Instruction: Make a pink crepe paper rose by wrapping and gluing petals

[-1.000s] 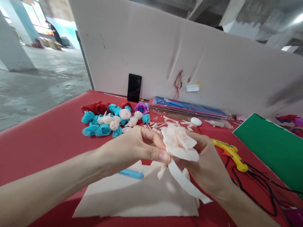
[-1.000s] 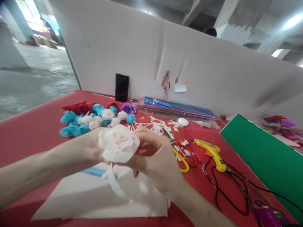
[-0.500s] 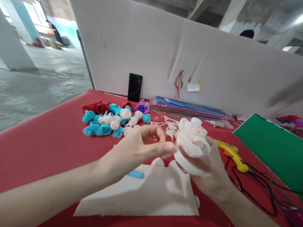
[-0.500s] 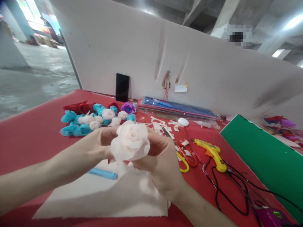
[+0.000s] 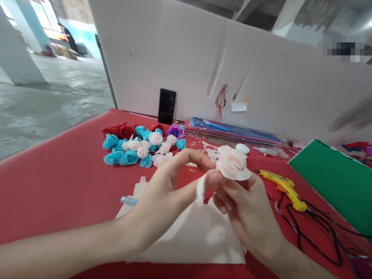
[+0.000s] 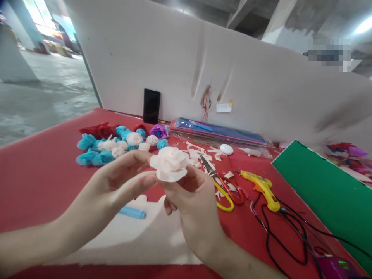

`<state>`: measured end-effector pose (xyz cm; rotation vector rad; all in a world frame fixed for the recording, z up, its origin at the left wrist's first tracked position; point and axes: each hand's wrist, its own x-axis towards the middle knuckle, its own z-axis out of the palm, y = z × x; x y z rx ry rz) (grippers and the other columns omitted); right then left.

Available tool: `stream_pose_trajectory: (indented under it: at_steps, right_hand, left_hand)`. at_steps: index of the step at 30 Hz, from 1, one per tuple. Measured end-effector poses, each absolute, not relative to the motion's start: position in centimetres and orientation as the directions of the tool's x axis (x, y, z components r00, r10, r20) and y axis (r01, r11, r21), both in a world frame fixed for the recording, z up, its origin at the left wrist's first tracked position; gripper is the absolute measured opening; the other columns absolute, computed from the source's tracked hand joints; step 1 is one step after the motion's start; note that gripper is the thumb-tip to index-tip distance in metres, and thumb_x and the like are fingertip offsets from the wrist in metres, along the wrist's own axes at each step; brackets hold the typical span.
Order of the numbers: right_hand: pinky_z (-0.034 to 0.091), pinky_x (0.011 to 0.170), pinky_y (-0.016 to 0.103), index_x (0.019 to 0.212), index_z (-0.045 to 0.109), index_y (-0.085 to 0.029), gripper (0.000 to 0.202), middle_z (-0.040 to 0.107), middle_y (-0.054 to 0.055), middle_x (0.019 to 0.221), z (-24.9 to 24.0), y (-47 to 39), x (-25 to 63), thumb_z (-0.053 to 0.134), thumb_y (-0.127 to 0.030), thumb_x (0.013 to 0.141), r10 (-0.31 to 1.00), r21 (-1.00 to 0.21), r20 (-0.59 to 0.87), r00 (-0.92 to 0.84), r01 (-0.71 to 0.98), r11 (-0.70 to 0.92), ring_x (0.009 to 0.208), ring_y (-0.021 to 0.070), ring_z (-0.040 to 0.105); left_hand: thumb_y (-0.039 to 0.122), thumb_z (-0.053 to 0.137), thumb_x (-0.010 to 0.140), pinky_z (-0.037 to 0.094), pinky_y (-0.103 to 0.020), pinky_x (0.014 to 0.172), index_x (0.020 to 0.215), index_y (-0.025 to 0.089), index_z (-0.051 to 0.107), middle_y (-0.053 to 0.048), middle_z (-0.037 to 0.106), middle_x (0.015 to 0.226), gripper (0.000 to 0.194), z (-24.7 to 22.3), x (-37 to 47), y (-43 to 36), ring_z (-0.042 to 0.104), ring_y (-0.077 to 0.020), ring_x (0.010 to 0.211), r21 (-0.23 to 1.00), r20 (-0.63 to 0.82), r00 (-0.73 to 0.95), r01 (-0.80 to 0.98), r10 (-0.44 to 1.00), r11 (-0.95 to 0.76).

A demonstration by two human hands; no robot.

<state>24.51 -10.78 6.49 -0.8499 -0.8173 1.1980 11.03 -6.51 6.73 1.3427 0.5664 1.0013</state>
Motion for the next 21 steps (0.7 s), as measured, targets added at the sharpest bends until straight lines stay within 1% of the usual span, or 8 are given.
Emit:
stream_pose_trajectory:
  at_steps: [2,4,7,10,12,14,16,21]
  right_hand:
    - [0.040,0.036,0.008,0.058,0.073,-0.020,0.015,0.049,-0.009,0.046,6.45,-10.85,24.35,0.084,-0.020,0.069,0.981,-0.882,0.090,0.171,-0.445,0.158,0.036,-0.0006,0.036]
    - [0.040,0.036,0.009,0.058,0.072,-0.020,0.016,0.047,-0.009,0.046,6.43,-10.79,24.24,0.084,-0.018,0.069,0.982,-0.873,0.084,0.168,-0.463,0.154,0.036,-0.0003,0.035]
    - [0.040,0.036,0.009,0.059,0.073,-0.020,0.015,0.048,-0.009,0.047,6.36,-10.59,24.20,0.082,-0.016,0.071,0.984,-0.857,0.077,0.160,-0.494,0.148,0.036,-0.0002,0.035]
    - [0.040,0.037,0.009,0.059,0.073,-0.021,0.016,0.049,-0.009,0.048,6.28,-10.47,24.30,0.081,-0.016,0.072,0.986,-0.850,0.090,0.142,-0.504,0.150,0.036,-0.0003,0.034]
    - [0.041,0.037,0.009,0.059,0.073,-0.021,0.017,0.049,-0.008,0.048,6.24,-10.47,24.37,0.080,-0.016,0.073,0.986,-0.852,0.097,0.134,-0.501,0.152,0.036,-0.0002,0.035]
    - [0.041,0.037,0.009,0.059,0.073,-0.021,0.016,0.049,-0.008,0.048,6.19,-10.52,24.38,0.081,-0.016,0.073,0.985,-0.853,0.095,0.143,-0.498,0.154,0.037,0.0000,0.036]
    - [0.041,0.037,0.009,0.060,0.073,-0.021,0.015,0.049,-0.008,0.048,6.16,-10.56,24.31,0.081,-0.017,0.072,0.983,-0.855,0.088,0.160,-0.494,0.157,0.037,0.0001,0.037]
    - [0.039,0.037,0.009,0.061,0.073,-0.021,0.015,0.045,-0.009,0.043,6.08,-10.71,23.97,0.082,-0.019,0.073,0.978,-0.852,0.103,0.183,-0.491,0.181,0.036,0.0005,0.035]
  left_hand:
    - [0.031,0.070,0.084,0.048,-0.018,0.059,0.072,0.022,0.066,0.004,0.065,0.071,0.015,6.83,11.12,-6.46,0.062,-0.0118,0.067,0.960,0.185,0.493,-0.275,0.850,-0.049]
    - [0.029,0.070,0.085,0.049,-0.017,0.060,0.068,0.021,0.068,0.003,0.066,0.071,0.019,6.76,11.26,-6.37,0.063,-0.0124,0.070,0.949,0.194,0.491,-0.313,0.849,-0.036]
    - [0.027,0.066,0.089,0.053,-0.022,0.068,0.073,0.019,0.067,0.000,0.072,0.080,0.018,6.50,11.42,-6.33,0.067,-0.0162,0.080,0.906,0.167,0.546,-0.413,0.821,0.091]
    - [0.026,0.064,0.091,0.056,-0.027,0.070,0.077,0.019,0.065,-0.002,0.075,0.082,0.015,6.38,11.47,-6.36,0.070,-0.0186,0.079,0.866,0.147,0.607,-0.460,0.781,0.194]
    - [0.025,0.063,0.091,0.056,-0.028,0.066,0.076,0.018,0.064,-0.003,0.075,0.080,0.016,6.39,11.46,-6.36,0.071,-0.0195,0.076,0.856,0.157,0.617,-0.475,0.771,0.206]
    - [0.022,0.063,0.091,0.057,-0.028,0.065,0.075,0.017,0.064,-0.005,0.076,0.083,0.017,6.41,11.48,-6.34,0.072,-0.0204,0.076,0.852,0.159,0.610,-0.482,0.776,0.204]
    - [0.022,0.064,0.091,0.057,-0.028,0.067,0.076,0.017,0.064,-0.005,0.076,0.086,0.016,6.37,11.53,-6.33,0.072,-0.0209,0.081,0.856,0.155,0.595,-0.479,0.789,0.193]
    - [0.028,0.065,0.090,0.058,-0.030,0.072,0.081,0.017,0.066,-0.005,0.076,0.086,0.014,6.11,11.65,-6.43,0.071,-0.0213,0.084,0.852,0.178,0.589,-0.493,0.788,0.176]
